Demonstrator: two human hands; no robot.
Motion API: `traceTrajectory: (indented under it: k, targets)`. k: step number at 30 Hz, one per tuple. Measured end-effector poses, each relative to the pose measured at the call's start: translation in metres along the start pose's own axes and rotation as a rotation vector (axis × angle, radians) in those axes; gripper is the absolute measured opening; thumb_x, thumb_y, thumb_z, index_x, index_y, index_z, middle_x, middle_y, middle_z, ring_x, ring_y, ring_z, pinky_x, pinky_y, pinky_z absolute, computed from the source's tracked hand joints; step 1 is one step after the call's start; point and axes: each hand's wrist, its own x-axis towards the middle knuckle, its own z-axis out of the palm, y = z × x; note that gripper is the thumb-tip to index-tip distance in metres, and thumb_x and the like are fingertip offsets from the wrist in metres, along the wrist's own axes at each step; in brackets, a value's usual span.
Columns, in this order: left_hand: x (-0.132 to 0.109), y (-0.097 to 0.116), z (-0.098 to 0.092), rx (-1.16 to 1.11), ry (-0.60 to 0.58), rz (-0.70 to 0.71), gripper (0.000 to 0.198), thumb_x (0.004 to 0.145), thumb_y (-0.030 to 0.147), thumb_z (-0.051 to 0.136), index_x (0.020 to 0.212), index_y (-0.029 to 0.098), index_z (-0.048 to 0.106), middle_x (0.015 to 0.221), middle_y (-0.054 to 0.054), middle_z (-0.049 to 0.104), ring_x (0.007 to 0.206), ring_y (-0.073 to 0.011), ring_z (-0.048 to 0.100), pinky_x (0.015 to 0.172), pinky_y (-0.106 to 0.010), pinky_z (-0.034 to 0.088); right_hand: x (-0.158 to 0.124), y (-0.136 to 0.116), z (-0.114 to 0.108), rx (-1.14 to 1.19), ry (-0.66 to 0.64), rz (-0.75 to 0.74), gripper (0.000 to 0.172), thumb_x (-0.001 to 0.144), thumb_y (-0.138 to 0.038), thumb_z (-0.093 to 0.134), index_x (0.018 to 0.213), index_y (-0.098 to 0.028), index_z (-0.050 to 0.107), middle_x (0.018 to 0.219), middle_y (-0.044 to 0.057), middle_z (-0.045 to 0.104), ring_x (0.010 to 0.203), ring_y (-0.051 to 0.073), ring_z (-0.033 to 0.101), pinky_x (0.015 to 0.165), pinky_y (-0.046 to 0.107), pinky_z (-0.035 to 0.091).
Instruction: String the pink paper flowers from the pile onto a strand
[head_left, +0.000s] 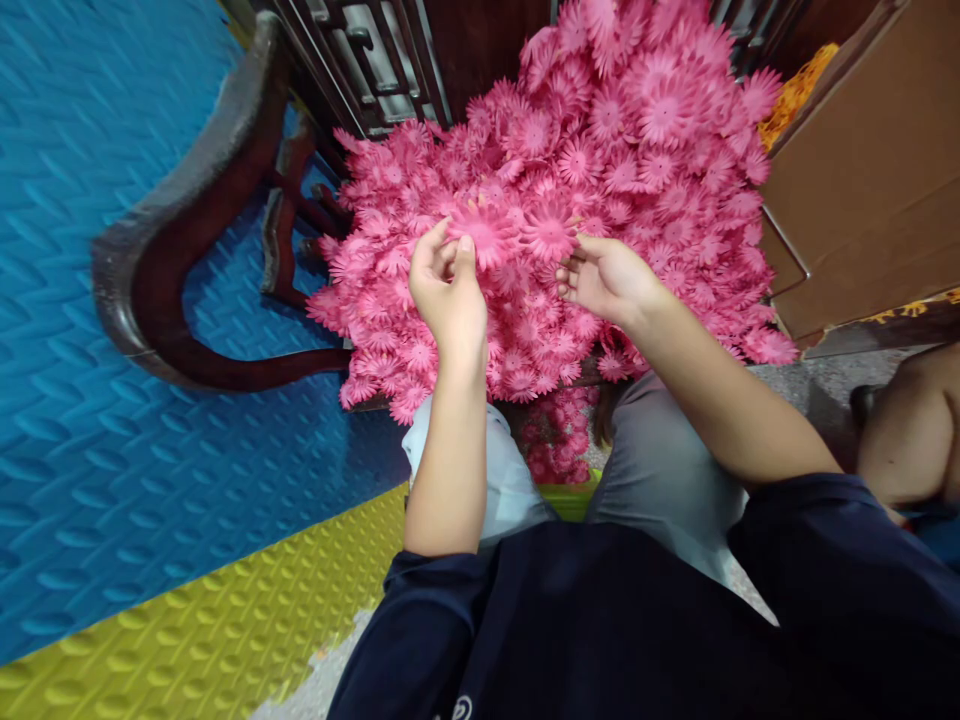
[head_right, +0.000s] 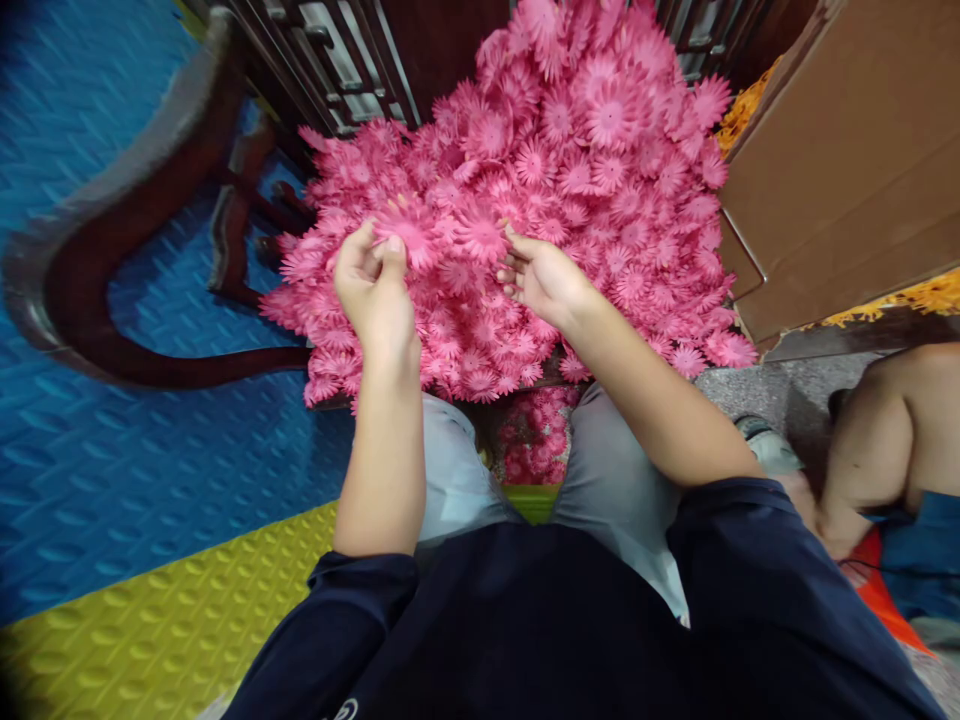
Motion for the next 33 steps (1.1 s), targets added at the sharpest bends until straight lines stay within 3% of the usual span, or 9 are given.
traceTrajectory:
  k: [5,9,13,17,19,24,30,33]
  targets:
    - [0.0,-0.005,0.002,-0.01,-0.026,-0.02,0.031,0.085,0.044,0.061,0.109,0.024,0.057,0.097,-0.003,0.065,0.1,-0.0164,0.064,0.096,-0.033,0.05,0.006,0.002,-0.008,-0.071,0.0,-0.089,0.021,0.076,-0.041,0.06,0.078,-0.022,0.052,0.078,0.0,0.057,0.08,0.013,0.057,0.081,0.033,0.049]
    - [-0.002,-0.004,0.003,-0.009,-0.047,-0.027,0.026,0.086,0.038,0.062,0.107,0.024,0.057,0.096,-0.003,0.066,0.095,-0.015,0.065,0.096,-0.032,0.05,0.004,-0.001,-0.008,-0.068,-0.022,-0.081,0.022,0.077,-0.043,0.06,0.079,-0.023,0.051,0.083,-0.001,0.059,0.082,0.013,0.057,0.087,0.036,0.051]
    - [-0.004,0.003,0.003,0.038,-0.1,-0.026,0.018,0.086,0.027,0.061,0.103,0.022,0.059,0.09,-0.002,0.066,0.085,-0.0138,0.065,0.09,-0.031,0.051,-0.006,-0.004,-0.001,-0.079,-0.094,-0.047,0.021,0.079,-0.041,0.059,0.076,-0.023,0.049,0.081,0.0,0.061,0.081,0.014,0.058,0.086,0.038,0.053]
    - [-0.007,0.009,0.004,0.107,-0.16,0.018,0.017,0.086,0.021,0.06,0.102,0.021,0.06,0.096,-0.003,0.068,0.086,-0.0141,0.064,0.089,-0.031,0.051,-0.009,-0.001,0.005,-0.042,-0.079,-0.032,0.019,0.08,-0.037,0.053,0.07,-0.021,0.05,0.066,-0.001,0.057,0.07,0.014,0.057,0.082,0.039,0.054]
    - [-0.009,0.012,0.005,0.147,-0.173,0.029,0.016,0.084,0.018,0.06,0.101,0.021,0.061,0.094,-0.002,0.068,0.084,-0.014,0.064,0.09,-0.031,0.051,-0.01,0.002,0.009,-0.072,-0.093,-0.085,0.019,0.079,-0.035,0.055,0.069,-0.02,0.052,0.065,-0.001,0.057,0.071,0.014,0.058,0.083,0.038,0.053]
    - [-0.014,0.021,0.008,0.207,-0.135,0.006,0.016,0.081,0.013,0.061,0.096,0.02,0.061,0.085,-0.001,0.068,0.081,-0.014,0.064,0.089,-0.031,0.051,-0.015,0.005,0.015,-0.216,-0.165,-0.307,0.022,0.071,-0.041,0.069,0.072,-0.02,0.063,0.079,-0.001,0.066,0.094,0.014,0.061,0.093,0.032,0.047]
    - [-0.016,0.024,0.009,0.18,-0.171,0.005,0.013,0.081,0.016,0.062,0.092,0.022,0.061,0.089,-0.001,0.069,0.084,-0.014,0.065,0.088,-0.03,0.051,-0.014,0.005,0.01,-0.364,-0.146,-0.307,0.031,0.063,-0.039,0.079,0.059,-0.018,0.057,0.065,-0.003,0.058,0.074,0.012,0.056,0.08,0.029,0.047]
    - [-0.013,0.021,0.006,0.185,-0.098,0.032,0.007,0.084,0.021,0.06,0.092,0.021,0.06,0.09,-0.002,0.068,0.088,-0.0145,0.064,0.088,-0.029,0.051,-0.014,0.005,0.009,-0.36,-0.122,-0.294,0.032,0.062,-0.04,0.079,0.059,-0.018,0.056,0.063,-0.003,0.057,0.071,0.012,0.055,0.076,0.03,0.047]
